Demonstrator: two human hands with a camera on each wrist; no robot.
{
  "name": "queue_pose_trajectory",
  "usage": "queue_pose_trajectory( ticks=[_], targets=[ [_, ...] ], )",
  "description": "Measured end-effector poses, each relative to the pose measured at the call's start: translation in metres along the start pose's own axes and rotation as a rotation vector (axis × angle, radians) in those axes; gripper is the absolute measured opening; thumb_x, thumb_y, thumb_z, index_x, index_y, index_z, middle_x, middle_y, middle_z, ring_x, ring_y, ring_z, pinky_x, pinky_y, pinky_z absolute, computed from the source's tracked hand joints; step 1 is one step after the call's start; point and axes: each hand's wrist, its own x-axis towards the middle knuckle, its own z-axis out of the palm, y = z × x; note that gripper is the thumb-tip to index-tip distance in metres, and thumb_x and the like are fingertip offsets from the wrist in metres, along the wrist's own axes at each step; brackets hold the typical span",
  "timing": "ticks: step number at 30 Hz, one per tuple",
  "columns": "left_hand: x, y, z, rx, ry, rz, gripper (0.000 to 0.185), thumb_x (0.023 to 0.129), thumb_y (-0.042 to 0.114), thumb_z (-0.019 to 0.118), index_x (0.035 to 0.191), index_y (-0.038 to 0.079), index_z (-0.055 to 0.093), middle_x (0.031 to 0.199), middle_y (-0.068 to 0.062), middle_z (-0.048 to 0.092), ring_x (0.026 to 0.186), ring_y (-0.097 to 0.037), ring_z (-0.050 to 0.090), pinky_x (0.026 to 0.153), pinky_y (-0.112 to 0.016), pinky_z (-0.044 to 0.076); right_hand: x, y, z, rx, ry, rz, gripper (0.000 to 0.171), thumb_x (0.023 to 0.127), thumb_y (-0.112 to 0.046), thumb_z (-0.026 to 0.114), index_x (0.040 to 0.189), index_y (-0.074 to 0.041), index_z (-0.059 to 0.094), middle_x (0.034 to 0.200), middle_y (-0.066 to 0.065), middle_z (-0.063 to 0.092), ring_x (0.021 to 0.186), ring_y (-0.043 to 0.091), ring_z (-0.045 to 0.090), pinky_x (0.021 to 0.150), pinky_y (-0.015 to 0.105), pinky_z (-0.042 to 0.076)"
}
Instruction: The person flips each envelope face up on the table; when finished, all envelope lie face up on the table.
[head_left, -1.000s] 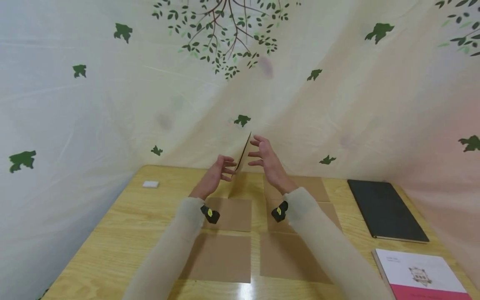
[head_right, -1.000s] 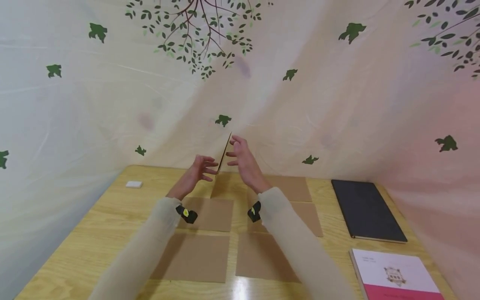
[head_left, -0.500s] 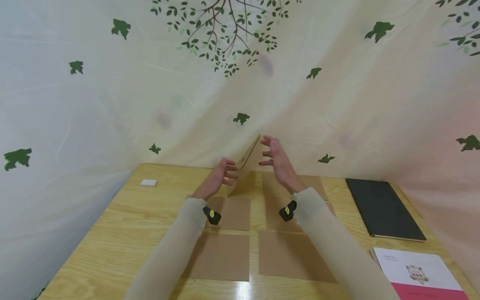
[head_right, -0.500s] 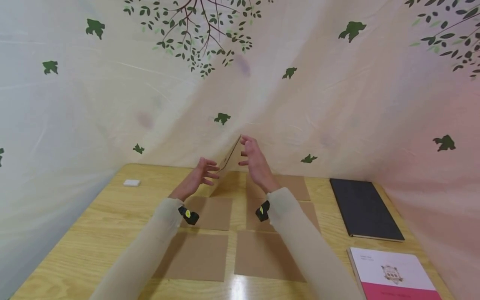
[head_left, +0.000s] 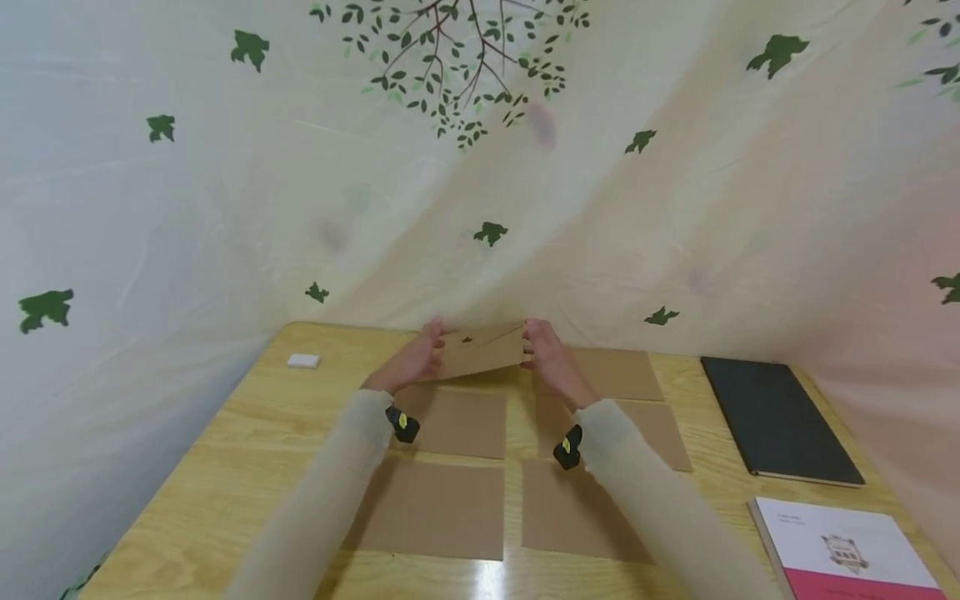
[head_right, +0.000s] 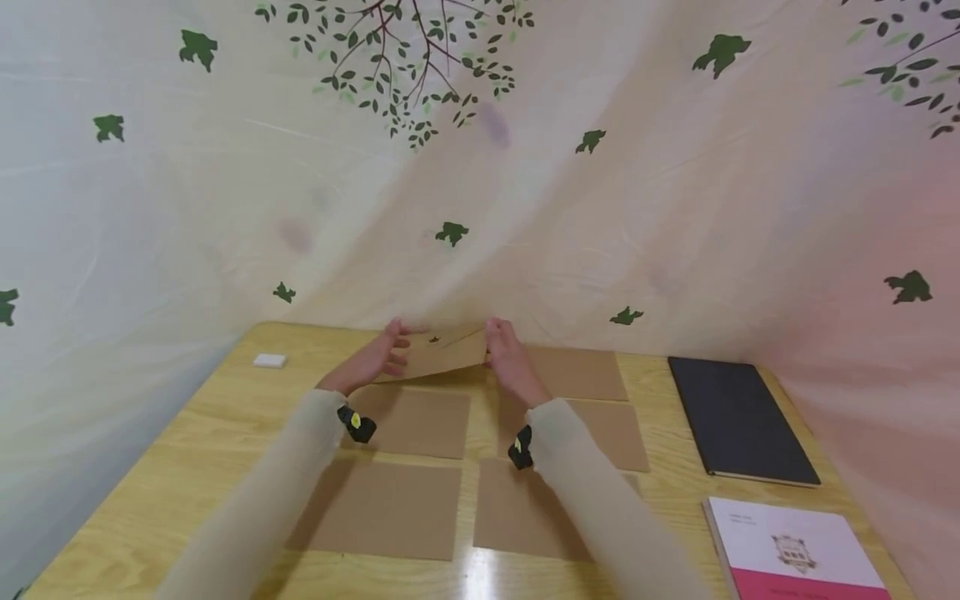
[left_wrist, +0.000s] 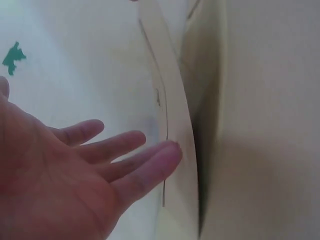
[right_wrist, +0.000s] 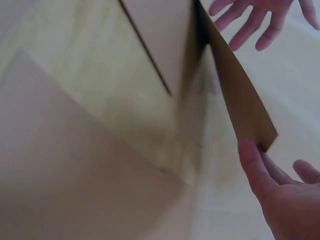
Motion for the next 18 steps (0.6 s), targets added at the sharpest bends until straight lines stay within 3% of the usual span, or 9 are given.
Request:
queue_pose_trajectory(
  ticks=[6, 9, 12, 14, 18],
  targets=[
    [0.001, -0.013, -0.008, 0.127, 0.022, -0.008, 0.080, 0.098, 0.058, 0.005, 0.148, -0.004, 0.009, 0.146, -0.032, 0.023, 0.129, -0.048, 0.031, 0.104, -0.052, 0.028, 0.006, 0.017, 0.017, -0.103, 0.005, 0.079, 0.065, 0.101, -0.051, 0.024, 0.138, 0.002, 0.034, 0.132, 0.028, 0.042, 0.114, 0.041, 0.050, 0.092, 0.049, 0.042],
    [0.000, -0.016, -0.009, 0.169, 0.028, -0.008, 0.082, 0.097, 0.059, 0.005, 0.148, -0.005, 0.007, 0.146, -0.031, 0.023, 0.130, -0.046, 0.031, 0.105, -0.051, 0.026, 0.009, 0.022, 0.022, -0.127, 0.015, 0.105, 0.064, 0.100, -0.054, 0.023, 0.122, 0.004, 0.041, 0.104, 0.019, 0.053, 0.087, 0.027, 0.055, 0.077, 0.039, 0.045],
    [-0.001, -0.016, -0.009, 0.207, 0.046, -0.002, 0.081, 0.098, 0.058, 0.005, 0.148, -0.006, 0.010, 0.147, -0.029, 0.025, 0.130, -0.044, 0.032, 0.106, -0.049, 0.026, 0.011, 0.025, 0.025, -0.117, 0.008, 0.120, 0.061, 0.100, -0.054, 0.023, 0.111, 0.003, 0.042, 0.085, 0.008, 0.043, 0.071, 0.019, 0.043, 0.066, 0.034, 0.040],
    [-0.002, -0.016, -0.010, 0.233, 0.060, 0.007, 0.075, 0.100, 0.052, 0.006, 0.147, -0.006, 0.012, 0.147, -0.029, 0.025, 0.130, -0.043, 0.033, 0.106, -0.048, 0.026, 0.011, 0.025, 0.027, -0.144, -0.001, 0.122, 0.062, 0.100, -0.055, 0.022, 0.109, 0.003, 0.043, 0.083, 0.007, 0.040, 0.070, 0.019, 0.041, 0.065, 0.033, 0.038],
    [-0.003, -0.018, -0.012, 0.278, 0.077, 0.019, 0.067, 0.103, 0.043, 0.007, 0.146, -0.007, 0.016, 0.146, -0.028, 0.028, 0.130, -0.042, 0.034, 0.107, -0.047, 0.025, 0.011, 0.024, 0.029, -0.246, -0.016, 0.133, 0.067, 0.099, -0.057, 0.021, 0.119, 0.001, 0.046, 0.097, 0.013, 0.051, 0.086, 0.025, 0.049, 0.077, 0.039, 0.040]
  ],
)
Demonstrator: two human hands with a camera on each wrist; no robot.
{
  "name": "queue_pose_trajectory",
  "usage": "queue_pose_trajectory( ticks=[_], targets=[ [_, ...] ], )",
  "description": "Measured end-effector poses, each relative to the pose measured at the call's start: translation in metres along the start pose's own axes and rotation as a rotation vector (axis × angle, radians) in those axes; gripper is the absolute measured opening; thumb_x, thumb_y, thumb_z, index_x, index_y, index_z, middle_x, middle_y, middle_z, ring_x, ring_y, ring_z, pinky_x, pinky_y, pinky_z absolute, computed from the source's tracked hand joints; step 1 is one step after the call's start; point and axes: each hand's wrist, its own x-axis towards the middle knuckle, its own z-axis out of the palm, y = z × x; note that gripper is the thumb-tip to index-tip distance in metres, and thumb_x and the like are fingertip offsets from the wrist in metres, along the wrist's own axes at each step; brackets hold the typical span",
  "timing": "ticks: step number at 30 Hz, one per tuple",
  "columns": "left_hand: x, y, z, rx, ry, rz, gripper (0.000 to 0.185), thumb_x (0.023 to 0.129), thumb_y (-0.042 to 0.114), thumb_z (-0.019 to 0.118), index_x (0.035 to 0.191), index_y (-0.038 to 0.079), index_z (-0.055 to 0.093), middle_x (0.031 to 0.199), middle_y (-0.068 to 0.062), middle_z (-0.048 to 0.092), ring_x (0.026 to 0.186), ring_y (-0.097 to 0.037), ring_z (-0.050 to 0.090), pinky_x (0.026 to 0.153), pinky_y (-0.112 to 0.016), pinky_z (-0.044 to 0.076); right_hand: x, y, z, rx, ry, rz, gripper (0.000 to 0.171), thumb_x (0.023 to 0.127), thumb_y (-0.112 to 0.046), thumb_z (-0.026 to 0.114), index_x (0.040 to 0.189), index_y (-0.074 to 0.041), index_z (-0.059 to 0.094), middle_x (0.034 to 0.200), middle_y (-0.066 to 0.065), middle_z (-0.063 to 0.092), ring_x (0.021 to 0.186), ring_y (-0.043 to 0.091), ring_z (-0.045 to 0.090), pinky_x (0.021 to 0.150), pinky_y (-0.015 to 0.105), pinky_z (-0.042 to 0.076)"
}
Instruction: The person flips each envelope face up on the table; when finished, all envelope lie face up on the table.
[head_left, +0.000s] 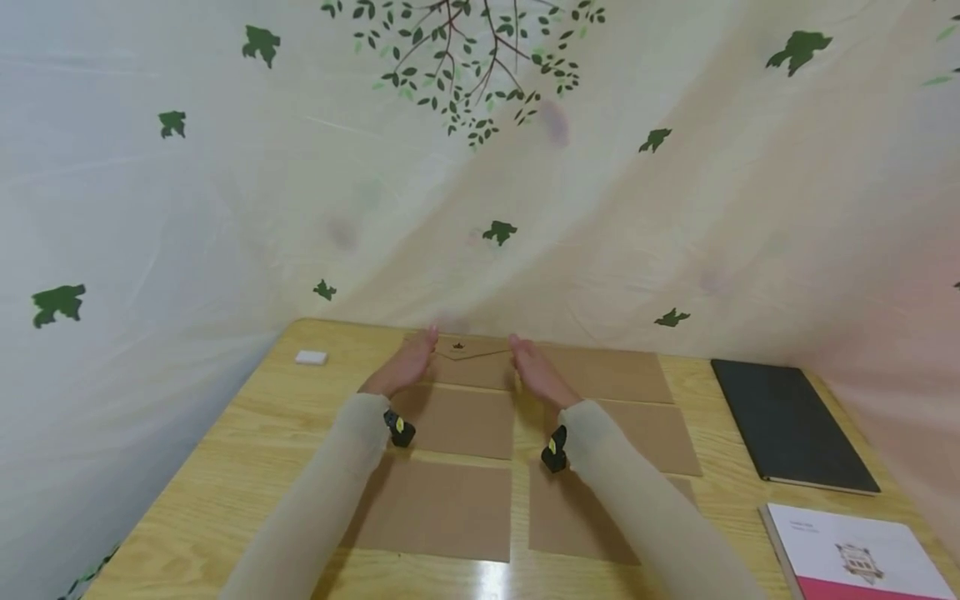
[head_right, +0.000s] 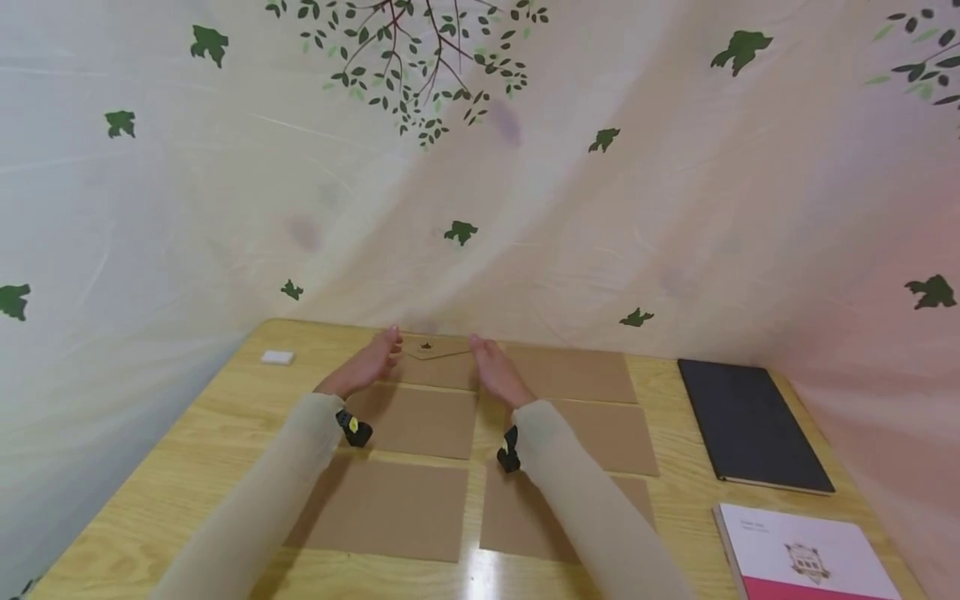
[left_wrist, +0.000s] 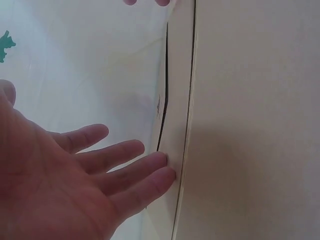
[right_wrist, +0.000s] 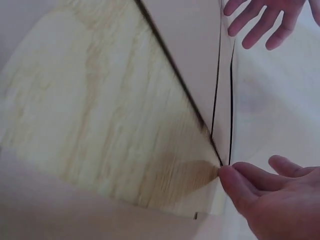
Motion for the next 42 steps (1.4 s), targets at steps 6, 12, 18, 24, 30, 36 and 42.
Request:
queue_pose_trajectory(
  ticks=[6, 12, 18, 24, 30, 36, 42],
  targets=[
    [-0.002, -0.003, -0.001, 0.089, -0.008, 0.018, 0.077, 0.100, 0.052, 0.002, 0.145, -0.008, 0.020, 0.147, -0.025, 0.026, 0.133, -0.039, 0.031, 0.110, -0.044, 0.018, -0.001, -0.002, 0.002, -0.078, -0.064, 0.021, 0.071, 0.100, -0.055, 0.019, 0.144, -0.002, 0.032, 0.136, 0.021, 0.047, 0.123, 0.034, 0.046, 0.104, 0.048, 0.031],
    [-0.005, -0.002, -0.003, 0.106, -0.005, 0.022, 0.079, 0.098, 0.055, 0.002, 0.146, -0.006, 0.019, 0.149, -0.023, 0.025, 0.138, -0.036, 0.019, 0.111, -0.045, 0.010, -0.001, -0.002, 0.001, -0.091, -0.058, 0.037, 0.070, 0.100, -0.054, 0.019, 0.140, 0.001, 0.036, 0.130, 0.023, 0.051, 0.122, 0.036, 0.046, 0.102, 0.050, 0.032],
    [-0.004, -0.002, -0.005, 0.074, -0.005, -0.009, 0.073, 0.101, 0.051, 0.006, 0.146, -0.005, 0.022, 0.146, -0.025, 0.032, 0.133, -0.038, 0.030, 0.110, -0.046, 0.018, -0.002, -0.001, -0.003, -0.072, -0.076, 0.030, 0.070, 0.101, -0.053, 0.018, 0.142, 0.002, 0.032, 0.130, 0.026, 0.050, 0.122, 0.038, 0.045, 0.102, 0.050, 0.032],
    [-0.003, -0.003, -0.008, 0.099, 0.019, -0.003, 0.069, 0.103, 0.045, 0.006, 0.144, -0.008, 0.026, 0.141, -0.028, 0.036, 0.129, -0.040, 0.036, 0.108, -0.047, 0.023, -0.003, -0.005, -0.005, -0.085, -0.106, 0.030, 0.070, 0.100, -0.055, 0.019, 0.143, -0.001, 0.033, 0.134, 0.023, 0.048, 0.126, 0.037, 0.042, 0.104, 0.049, 0.030],
    [-0.002, 0.000, -0.005, 0.068, 0.030, 0.020, 0.070, 0.102, 0.048, 0.009, 0.143, -0.005, 0.030, 0.137, -0.026, 0.043, 0.123, -0.039, 0.044, 0.103, -0.048, 0.031, -0.008, -0.008, -0.011, -0.108, -0.090, 0.031, 0.071, 0.100, -0.055, 0.019, 0.144, -0.001, 0.029, 0.144, 0.023, 0.035, 0.131, 0.038, 0.033, 0.106, 0.051, 0.025],
    [0.000, 0.022, 0.005, 0.019, 0.054, 0.053, 0.061, 0.103, 0.046, 0.015, 0.137, 0.003, 0.041, 0.119, -0.024, 0.056, 0.108, -0.037, 0.056, 0.092, -0.047, 0.043, -0.015, -0.011, -0.038, -0.062, -0.059, 0.014, 0.068, 0.101, -0.053, 0.021, 0.141, 0.002, 0.029, 0.138, 0.025, 0.037, 0.129, 0.038, 0.034, 0.105, 0.051, 0.026],
    [0.009, 0.040, 0.023, -0.067, 0.050, 0.131, 0.049, 0.105, 0.033, 0.020, 0.129, -0.002, 0.042, 0.112, -0.026, 0.055, 0.101, -0.042, 0.056, 0.086, -0.047, 0.045, -0.023, -0.007, -0.079, -0.089, 0.014, 0.051, 0.068, 0.101, -0.051, 0.021, 0.141, 0.004, 0.029, 0.140, 0.026, 0.036, 0.128, 0.040, 0.034, 0.103, 0.053, 0.027]
  ],
)
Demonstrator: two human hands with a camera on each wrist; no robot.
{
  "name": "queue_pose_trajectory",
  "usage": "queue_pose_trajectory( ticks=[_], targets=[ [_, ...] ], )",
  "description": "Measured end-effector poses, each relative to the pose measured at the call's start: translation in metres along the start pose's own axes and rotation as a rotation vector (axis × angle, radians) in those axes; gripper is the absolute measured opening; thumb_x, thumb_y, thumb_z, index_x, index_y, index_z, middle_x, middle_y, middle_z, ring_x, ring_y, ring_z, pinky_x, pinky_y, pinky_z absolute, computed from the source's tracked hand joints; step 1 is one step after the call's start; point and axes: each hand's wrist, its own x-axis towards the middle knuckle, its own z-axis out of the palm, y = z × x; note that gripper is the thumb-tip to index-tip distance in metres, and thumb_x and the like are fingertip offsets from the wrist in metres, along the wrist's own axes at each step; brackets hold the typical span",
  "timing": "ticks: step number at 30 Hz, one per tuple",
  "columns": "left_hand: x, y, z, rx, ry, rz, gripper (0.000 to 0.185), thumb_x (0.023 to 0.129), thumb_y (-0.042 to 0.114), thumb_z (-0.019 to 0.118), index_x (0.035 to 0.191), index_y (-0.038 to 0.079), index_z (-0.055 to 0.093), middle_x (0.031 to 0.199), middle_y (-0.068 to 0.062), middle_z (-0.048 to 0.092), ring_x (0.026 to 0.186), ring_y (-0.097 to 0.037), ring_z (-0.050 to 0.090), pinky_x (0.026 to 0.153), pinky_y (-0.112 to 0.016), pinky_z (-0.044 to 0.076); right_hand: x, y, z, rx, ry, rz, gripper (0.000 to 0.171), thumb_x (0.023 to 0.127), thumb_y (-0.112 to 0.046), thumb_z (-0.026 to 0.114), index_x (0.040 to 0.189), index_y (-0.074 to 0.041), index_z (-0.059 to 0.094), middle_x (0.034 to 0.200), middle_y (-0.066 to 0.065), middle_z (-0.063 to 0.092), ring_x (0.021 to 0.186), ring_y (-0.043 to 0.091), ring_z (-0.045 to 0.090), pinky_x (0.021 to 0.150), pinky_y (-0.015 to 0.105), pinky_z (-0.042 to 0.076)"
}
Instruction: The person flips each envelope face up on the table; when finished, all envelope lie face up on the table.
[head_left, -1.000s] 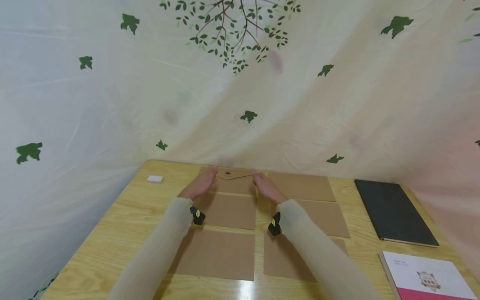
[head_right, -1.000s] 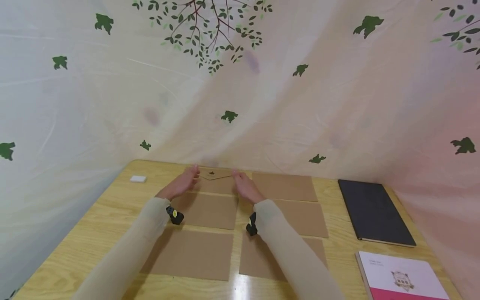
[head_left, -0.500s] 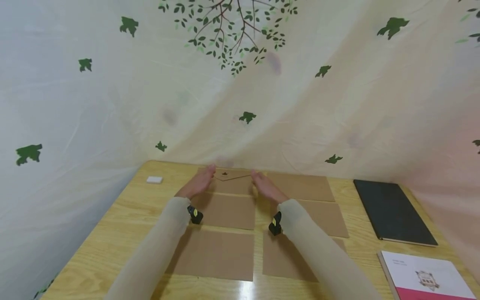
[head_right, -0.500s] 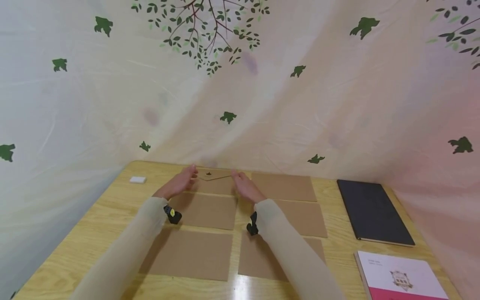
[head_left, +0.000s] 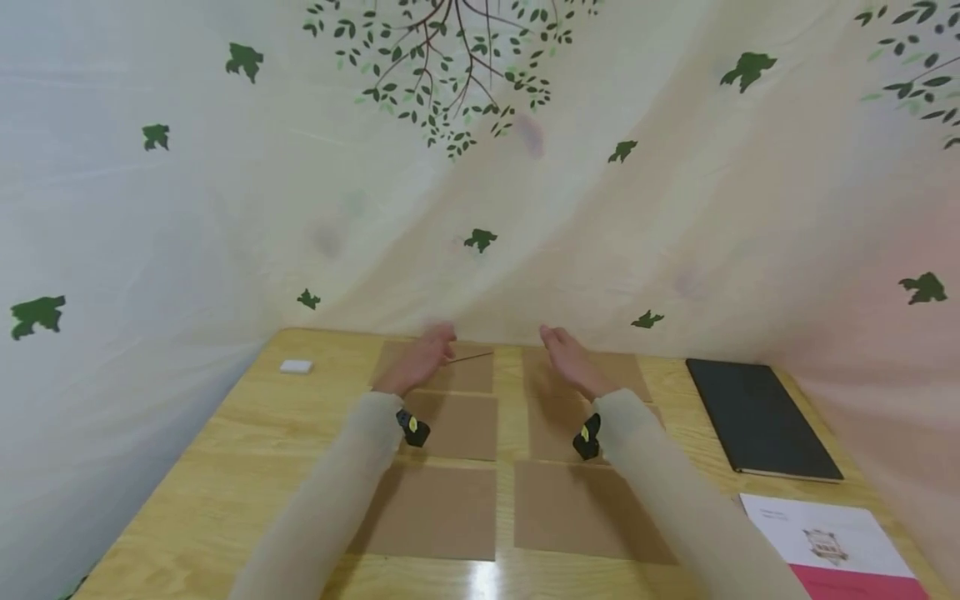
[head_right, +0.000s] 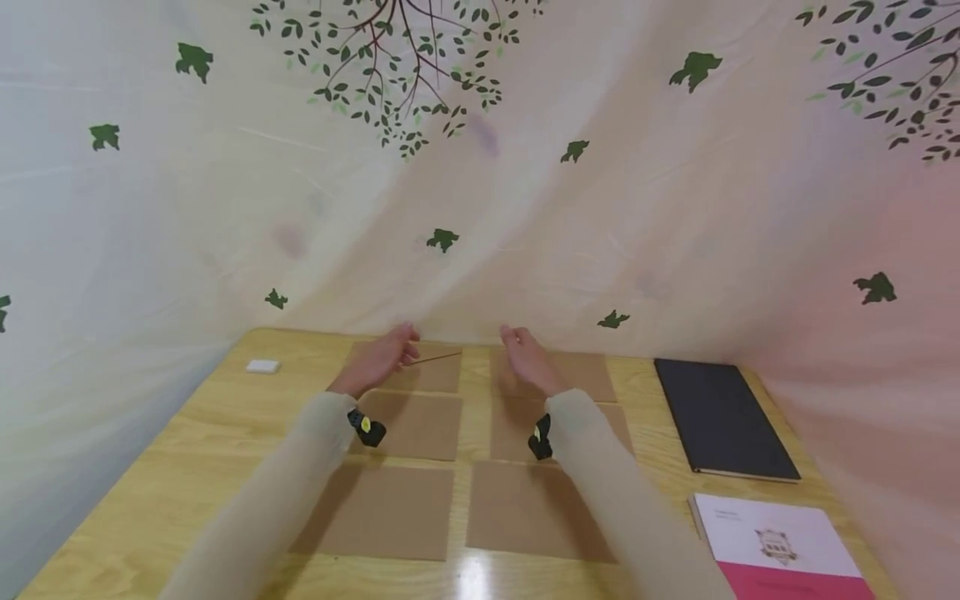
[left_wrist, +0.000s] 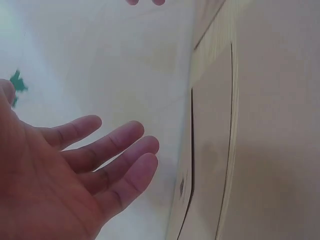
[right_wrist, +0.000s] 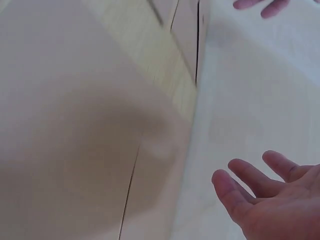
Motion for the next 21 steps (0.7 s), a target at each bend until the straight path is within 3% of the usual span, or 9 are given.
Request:
queue_pose_trajectory(
  ticks=[4, 6, 11, 14, 17, 21],
  targets=[
    [0.010, 0.007, 0.018, -0.040, -0.019, 0.005, 0.053, 0.105, 0.038, 0.020, 0.126, -0.004, 0.043, 0.108, -0.027, 0.053, 0.098, -0.043, 0.055, 0.085, -0.046, 0.045, -0.008, 0.016, -0.027, -0.053, 0.022, 0.041, 0.074, 0.100, -0.054, 0.019, 0.145, 0.004, 0.023, 0.145, 0.026, 0.029, 0.133, 0.041, 0.026, 0.107, 0.054, 0.021],
    [0.015, 0.011, 0.027, -0.040, -0.045, -0.025, 0.059, 0.103, 0.047, 0.019, 0.130, -0.001, 0.042, 0.112, -0.025, 0.054, 0.100, -0.040, 0.055, 0.087, -0.045, 0.044, -0.012, 0.026, -0.040, -0.088, 0.051, 0.064, 0.073, 0.100, -0.053, 0.020, 0.144, 0.005, 0.024, 0.146, 0.025, 0.028, 0.134, 0.041, 0.024, 0.107, 0.053, 0.020],
    [0.022, 0.027, 0.045, 0.004, -0.109, -0.117, 0.072, 0.096, 0.063, 0.018, 0.144, 0.011, 0.033, 0.124, -0.018, 0.056, 0.110, -0.032, 0.055, 0.095, -0.047, 0.039, -0.018, 0.049, -0.060, -0.155, 0.133, 0.118, 0.069, 0.101, -0.050, 0.019, 0.138, 0.008, 0.033, 0.131, 0.026, 0.043, 0.123, 0.041, 0.039, 0.102, 0.052, 0.029],
    [0.025, 0.035, 0.056, 0.043, -0.132, -0.141, 0.079, 0.093, 0.069, 0.016, 0.147, 0.013, 0.028, 0.124, -0.016, 0.057, 0.111, -0.031, 0.055, 0.095, -0.048, 0.039, -0.022, 0.060, -0.069, -0.176, 0.151, 0.156, 0.069, 0.102, -0.047, 0.017, 0.135, 0.011, 0.034, 0.126, 0.028, 0.044, 0.118, 0.042, 0.042, 0.099, 0.053, 0.032],
    [0.029, 0.041, 0.069, 0.085, -0.155, -0.147, 0.087, 0.090, 0.071, 0.012, 0.150, 0.009, 0.020, 0.135, -0.016, 0.048, 0.124, -0.030, 0.045, 0.103, -0.046, 0.032, -0.026, 0.068, -0.075, -0.200, 0.150, 0.200, 0.069, 0.102, -0.045, 0.015, 0.134, 0.014, 0.033, 0.127, 0.031, 0.043, 0.119, 0.045, 0.040, 0.099, 0.053, 0.032],
    [0.034, 0.046, 0.086, 0.140, -0.126, -0.175, 0.087, 0.092, 0.069, 0.010, 0.147, 0.003, 0.026, 0.140, -0.015, 0.043, 0.130, -0.032, 0.037, 0.106, -0.046, 0.027, -0.029, 0.076, -0.080, -0.216, 0.131, 0.250, 0.070, 0.102, -0.043, 0.013, 0.134, 0.017, 0.030, 0.132, 0.034, 0.038, 0.122, 0.048, 0.036, 0.100, 0.054, 0.030]
  ],
)
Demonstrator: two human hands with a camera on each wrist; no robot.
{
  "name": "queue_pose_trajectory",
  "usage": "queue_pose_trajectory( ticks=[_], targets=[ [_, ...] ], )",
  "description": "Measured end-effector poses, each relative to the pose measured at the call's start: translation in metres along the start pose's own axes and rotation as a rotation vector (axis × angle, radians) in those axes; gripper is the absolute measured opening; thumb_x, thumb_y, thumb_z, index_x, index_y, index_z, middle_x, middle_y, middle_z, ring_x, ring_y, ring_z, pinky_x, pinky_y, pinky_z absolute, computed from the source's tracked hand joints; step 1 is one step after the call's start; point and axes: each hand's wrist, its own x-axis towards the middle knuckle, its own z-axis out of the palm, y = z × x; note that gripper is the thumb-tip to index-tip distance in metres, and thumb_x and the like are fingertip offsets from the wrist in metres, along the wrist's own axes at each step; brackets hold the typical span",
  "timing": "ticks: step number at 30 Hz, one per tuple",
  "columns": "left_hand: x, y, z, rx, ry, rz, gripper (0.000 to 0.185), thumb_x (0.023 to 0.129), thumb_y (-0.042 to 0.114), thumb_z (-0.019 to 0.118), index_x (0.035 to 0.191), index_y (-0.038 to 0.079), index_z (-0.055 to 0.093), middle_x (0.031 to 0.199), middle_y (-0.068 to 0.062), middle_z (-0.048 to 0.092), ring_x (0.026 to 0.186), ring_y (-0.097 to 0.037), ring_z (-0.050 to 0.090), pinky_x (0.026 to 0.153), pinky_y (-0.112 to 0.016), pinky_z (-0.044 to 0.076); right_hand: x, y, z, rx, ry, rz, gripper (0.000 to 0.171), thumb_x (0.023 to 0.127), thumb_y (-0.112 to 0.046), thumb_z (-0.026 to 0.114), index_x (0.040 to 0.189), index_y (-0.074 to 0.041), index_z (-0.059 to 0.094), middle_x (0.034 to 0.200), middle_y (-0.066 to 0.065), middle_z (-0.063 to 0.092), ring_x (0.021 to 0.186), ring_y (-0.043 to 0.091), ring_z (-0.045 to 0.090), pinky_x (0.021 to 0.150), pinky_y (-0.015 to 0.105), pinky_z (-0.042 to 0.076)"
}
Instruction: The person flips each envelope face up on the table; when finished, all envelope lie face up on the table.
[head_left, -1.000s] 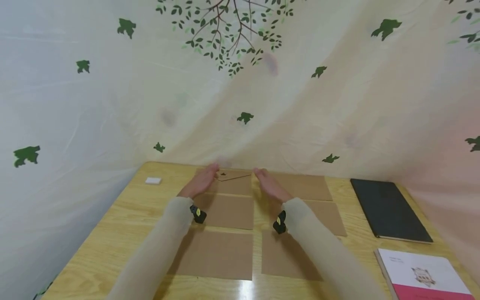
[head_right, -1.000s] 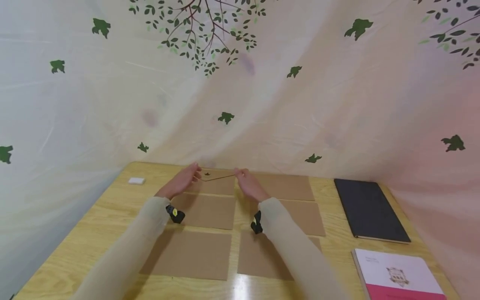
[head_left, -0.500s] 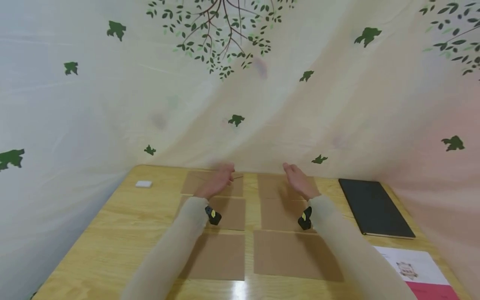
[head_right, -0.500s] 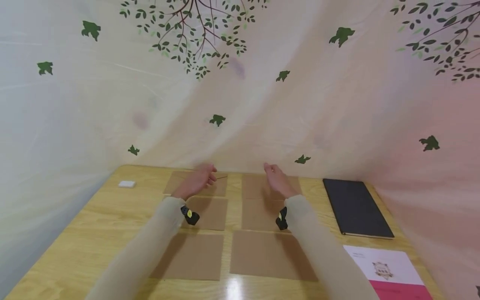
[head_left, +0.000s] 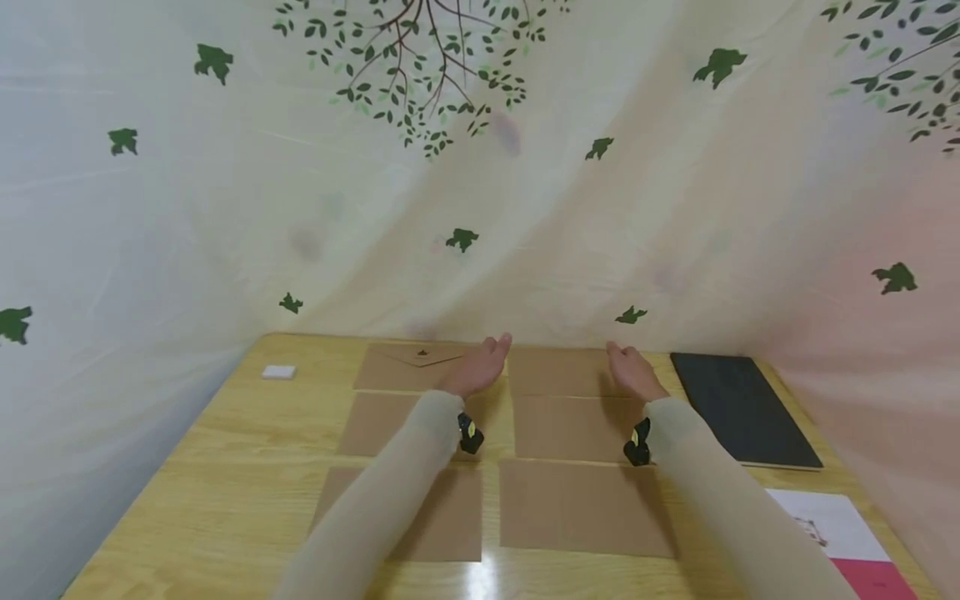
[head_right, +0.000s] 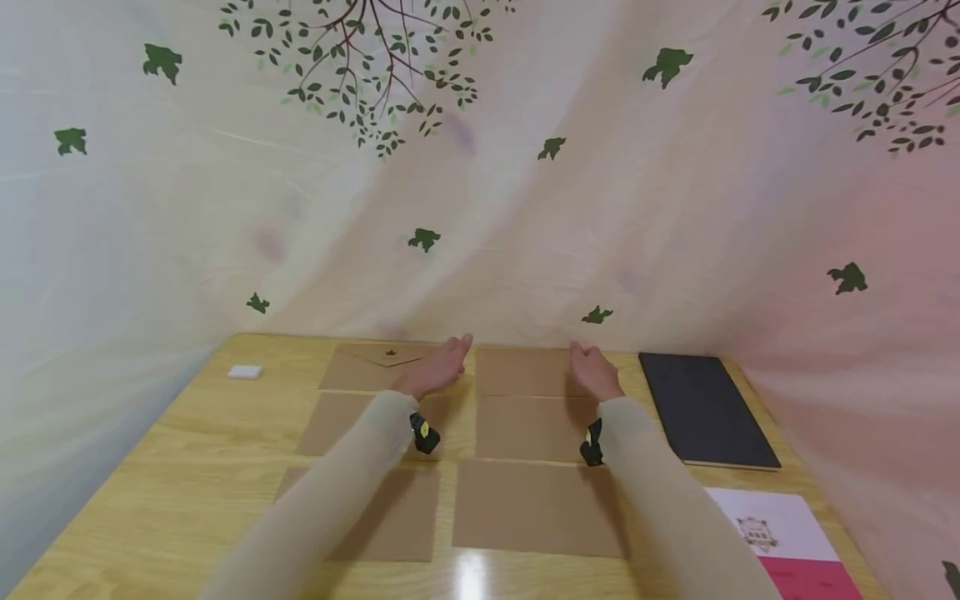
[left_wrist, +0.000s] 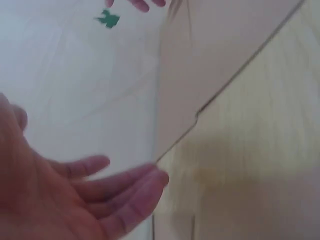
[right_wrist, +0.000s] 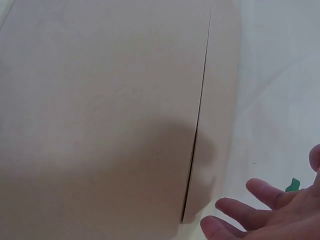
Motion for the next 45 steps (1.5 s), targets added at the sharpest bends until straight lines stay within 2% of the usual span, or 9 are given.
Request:
queue_pose_trajectory(
  ticks=[4, 6, 12, 19, 24, 29, 36, 41, 45],
  targets=[
    [0.004, 0.003, 0.011, 0.008, 0.066, -0.034, 0.081, 0.096, 0.062, 0.012, 0.141, -0.001, 0.034, 0.131, -0.019, 0.049, 0.122, -0.036, 0.044, 0.101, -0.048, 0.034, 0.002, 0.001, 0.000, -0.002, -0.024, 0.014, 0.073, 0.101, -0.045, 0.012, 0.136, 0.017, 0.028, 0.135, 0.035, 0.035, 0.125, 0.048, 0.034, 0.102, 0.054, 0.028],
    [0.006, 0.003, 0.014, 0.008, 0.089, -0.050, 0.080, 0.097, 0.060, 0.012, 0.141, -0.002, 0.033, 0.135, -0.020, 0.046, 0.123, -0.037, 0.043, 0.101, -0.048, 0.034, 0.003, 0.000, 0.001, -0.003, -0.028, 0.015, 0.074, 0.101, -0.046, 0.011, 0.137, 0.016, 0.027, 0.136, 0.034, 0.034, 0.126, 0.048, 0.032, 0.104, 0.053, 0.026],
    [0.009, 0.007, 0.019, -0.003, 0.106, -0.056, 0.079, 0.097, 0.060, 0.013, 0.143, -0.002, 0.031, 0.140, -0.021, 0.041, 0.127, -0.037, 0.039, 0.104, -0.047, 0.030, 0.005, 0.003, 0.000, -0.025, 0.002, 0.021, 0.074, 0.101, -0.047, 0.011, 0.135, 0.015, 0.031, 0.135, 0.033, 0.037, 0.124, 0.048, 0.035, 0.103, 0.054, 0.028],
    [0.014, 0.009, 0.023, -0.019, 0.170, -0.052, 0.072, 0.099, 0.055, 0.017, 0.134, -0.004, 0.041, 0.129, -0.021, 0.051, 0.120, -0.036, 0.047, 0.099, -0.046, 0.036, 0.007, 0.004, 0.002, -0.019, 0.028, 0.012, 0.073, 0.101, -0.047, 0.014, 0.135, 0.013, 0.035, 0.131, 0.032, 0.041, 0.122, 0.047, 0.038, 0.101, 0.053, 0.031],
    [0.018, 0.008, 0.026, -0.040, 0.198, -0.082, 0.072, 0.100, 0.054, 0.018, 0.135, -0.004, 0.040, 0.130, -0.021, 0.050, 0.120, -0.038, 0.046, 0.100, -0.047, 0.035, 0.009, 0.004, 0.003, -0.007, 0.033, 0.027, 0.073, 0.101, -0.048, 0.015, 0.137, 0.013, 0.032, 0.135, 0.032, 0.038, 0.124, 0.047, 0.036, 0.102, 0.053, 0.029],
    [0.022, 0.008, 0.030, -0.068, 0.216, -0.142, 0.078, 0.098, 0.059, 0.015, 0.135, -0.004, 0.042, 0.134, -0.021, 0.048, 0.123, -0.039, 0.044, 0.102, -0.048, 0.032, 0.008, 0.004, 0.003, 0.001, 0.036, 0.035, 0.074, 0.101, -0.049, 0.014, 0.138, 0.013, 0.030, 0.137, 0.033, 0.035, 0.126, 0.047, 0.033, 0.103, 0.054, 0.028],
    [0.023, 0.010, 0.033, -0.104, 0.227, -0.212, 0.080, 0.097, 0.059, 0.015, 0.132, -0.004, 0.049, 0.136, -0.020, 0.048, 0.125, -0.039, 0.041, 0.104, -0.048, 0.030, 0.004, 0.004, 0.003, 0.022, 0.012, 0.023, 0.078, 0.100, -0.053, 0.013, 0.138, 0.013, 0.029, 0.134, 0.033, 0.037, 0.124, 0.047, 0.036, 0.101, 0.054, 0.029],
    [0.024, 0.010, 0.035, -0.119, 0.227, -0.219, 0.081, 0.096, 0.061, 0.015, 0.132, -0.003, 0.050, 0.135, -0.018, 0.049, 0.125, -0.038, 0.042, 0.103, -0.047, 0.031, 0.001, 0.004, 0.000, 0.005, -0.008, 0.051, 0.083, 0.098, -0.057, 0.011, 0.139, 0.013, 0.027, 0.137, 0.032, 0.035, 0.125, 0.047, 0.034, 0.102, 0.056, 0.028],
    [0.026, 0.011, 0.038, -0.145, 0.216, -0.219, 0.080, 0.096, 0.061, 0.018, 0.132, -0.003, 0.051, 0.135, -0.018, 0.050, 0.124, -0.037, 0.043, 0.103, -0.046, 0.031, 0.000, 0.006, -0.001, 0.000, 0.014, 0.080, 0.083, 0.097, -0.058, 0.013, 0.139, 0.011, 0.029, 0.138, 0.032, 0.035, 0.125, 0.047, 0.034, 0.102, 0.056, 0.028]
  ],
)
